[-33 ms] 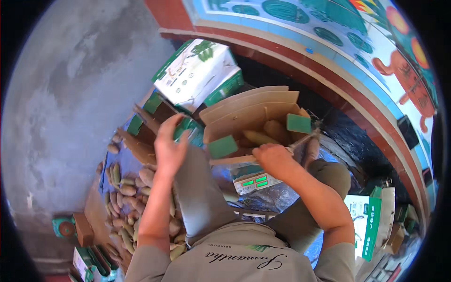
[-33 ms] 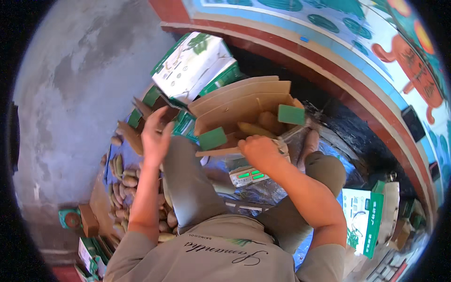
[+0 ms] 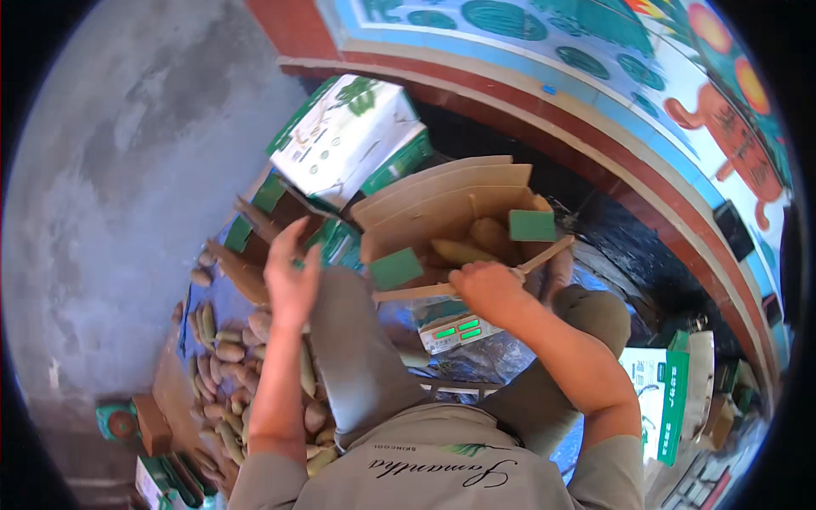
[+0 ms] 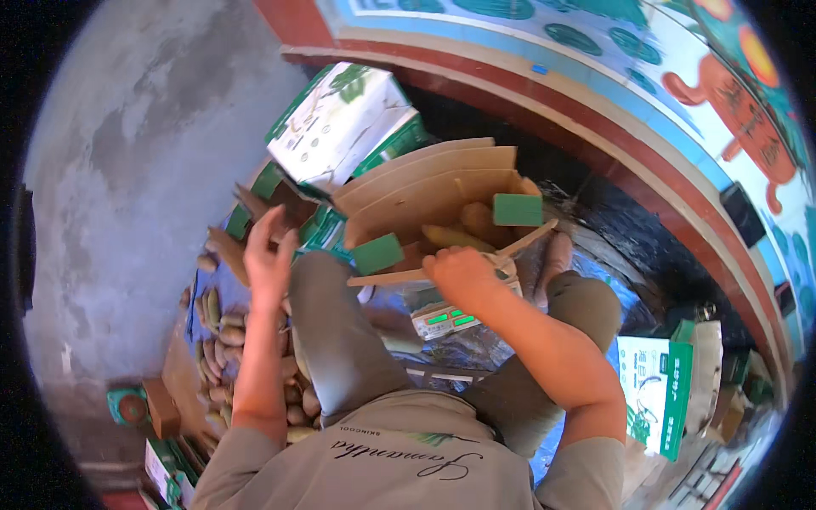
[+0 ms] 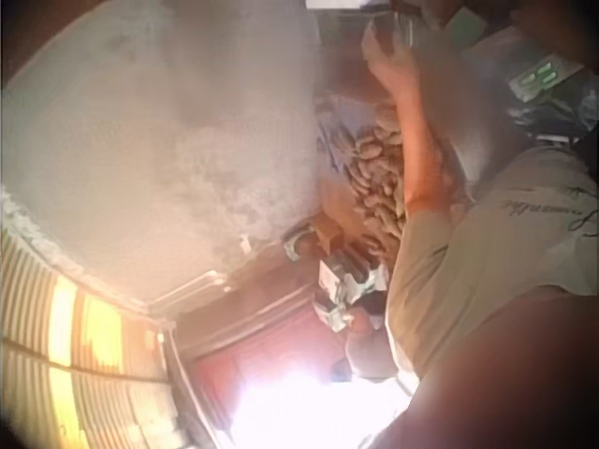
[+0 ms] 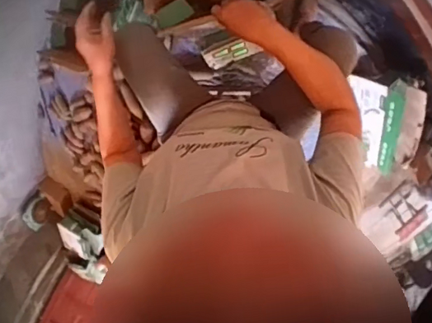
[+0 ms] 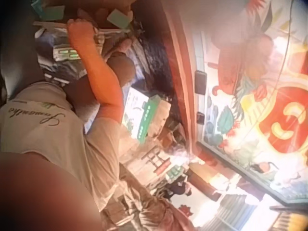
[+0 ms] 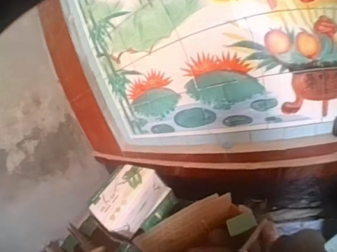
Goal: Sort and pack large tubers/vegetables into cardboard boxes on a weighing scale.
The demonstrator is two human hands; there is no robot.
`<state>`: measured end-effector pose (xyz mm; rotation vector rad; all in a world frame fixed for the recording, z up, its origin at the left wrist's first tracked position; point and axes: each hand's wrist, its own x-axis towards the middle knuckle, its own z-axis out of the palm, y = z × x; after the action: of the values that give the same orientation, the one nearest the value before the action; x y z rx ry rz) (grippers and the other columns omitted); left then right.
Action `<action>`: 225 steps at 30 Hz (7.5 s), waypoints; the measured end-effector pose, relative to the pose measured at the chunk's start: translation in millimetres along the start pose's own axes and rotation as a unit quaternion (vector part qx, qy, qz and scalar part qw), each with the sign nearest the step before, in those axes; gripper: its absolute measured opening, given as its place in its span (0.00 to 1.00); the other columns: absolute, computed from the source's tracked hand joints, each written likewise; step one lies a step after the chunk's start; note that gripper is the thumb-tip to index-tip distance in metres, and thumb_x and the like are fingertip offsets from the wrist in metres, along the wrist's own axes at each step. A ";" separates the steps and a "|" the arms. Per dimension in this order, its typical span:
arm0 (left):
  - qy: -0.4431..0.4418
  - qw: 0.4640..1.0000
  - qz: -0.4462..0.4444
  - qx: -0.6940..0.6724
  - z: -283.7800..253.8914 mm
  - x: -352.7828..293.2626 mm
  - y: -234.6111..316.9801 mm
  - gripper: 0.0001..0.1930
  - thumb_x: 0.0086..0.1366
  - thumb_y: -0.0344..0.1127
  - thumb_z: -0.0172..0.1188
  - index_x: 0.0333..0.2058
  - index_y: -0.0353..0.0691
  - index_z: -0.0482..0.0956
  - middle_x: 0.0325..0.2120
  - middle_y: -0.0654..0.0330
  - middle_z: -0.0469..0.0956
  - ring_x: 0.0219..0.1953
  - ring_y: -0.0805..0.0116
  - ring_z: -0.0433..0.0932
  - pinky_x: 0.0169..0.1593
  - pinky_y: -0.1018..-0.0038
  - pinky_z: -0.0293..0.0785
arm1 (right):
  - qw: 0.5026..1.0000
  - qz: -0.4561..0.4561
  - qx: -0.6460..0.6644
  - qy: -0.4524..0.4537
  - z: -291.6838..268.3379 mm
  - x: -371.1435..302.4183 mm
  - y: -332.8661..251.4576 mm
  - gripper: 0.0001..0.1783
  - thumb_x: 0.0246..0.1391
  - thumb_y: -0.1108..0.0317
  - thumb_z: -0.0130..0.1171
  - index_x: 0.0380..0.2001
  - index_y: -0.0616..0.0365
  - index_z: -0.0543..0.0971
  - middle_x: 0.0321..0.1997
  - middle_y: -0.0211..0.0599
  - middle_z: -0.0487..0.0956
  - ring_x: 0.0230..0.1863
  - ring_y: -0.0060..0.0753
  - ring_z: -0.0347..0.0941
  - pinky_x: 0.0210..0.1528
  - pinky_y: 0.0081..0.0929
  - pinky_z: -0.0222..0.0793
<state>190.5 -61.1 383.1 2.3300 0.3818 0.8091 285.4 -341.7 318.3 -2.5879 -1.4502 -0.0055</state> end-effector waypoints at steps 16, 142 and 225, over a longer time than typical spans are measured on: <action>-0.151 0.987 -0.010 0.054 87.5 -69.7 -169.0 0.17 0.54 0.23 0.55 0.45 0.31 0.71 0.41 0.50 0.75 0.45 0.60 0.76 0.50 0.69 0.70 | 0.998 0.000 0.029 -0.052 -3.4 15.3 -5.3 0.07 0.45 0.70 0.54 0.30 0.58 0.75 0.30 0.43 0.78 0.35 0.42 0.77 0.35 0.35 0.72; -0.365 0.614 -0.628 0.308 -110.9 -388.1 -243.2 0.35 0.58 0.43 0.57 0.61 0.50 0.51 0.58 0.58 0.61 0.62 0.57 0.57 0.59 0.61 0.61 | 0.973 0.113 -0.050 0.195 -85.0 -49.2 112.3 0.10 0.56 0.69 0.52 0.38 0.63 0.75 0.35 0.46 0.77 0.37 0.44 0.74 0.39 0.32 0.69; -0.105 0.827 -0.263 -0.485 45.6 11.6 16.8 0.25 0.63 0.33 0.51 0.56 0.31 0.56 0.52 0.45 0.67 0.53 0.56 0.69 0.55 0.62 0.66 | 0.954 0.280 0.085 0.061 -61.7 -98.8 94.9 0.08 0.50 0.67 0.54 0.31 0.60 0.77 0.30 0.51 0.77 0.35 0.54 0.74 0.36 0.40 0.68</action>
<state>229.5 -90.1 371.5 1.2339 0.3668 0.3202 318.8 -483.2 356.1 -2.6959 -0.6086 0.0301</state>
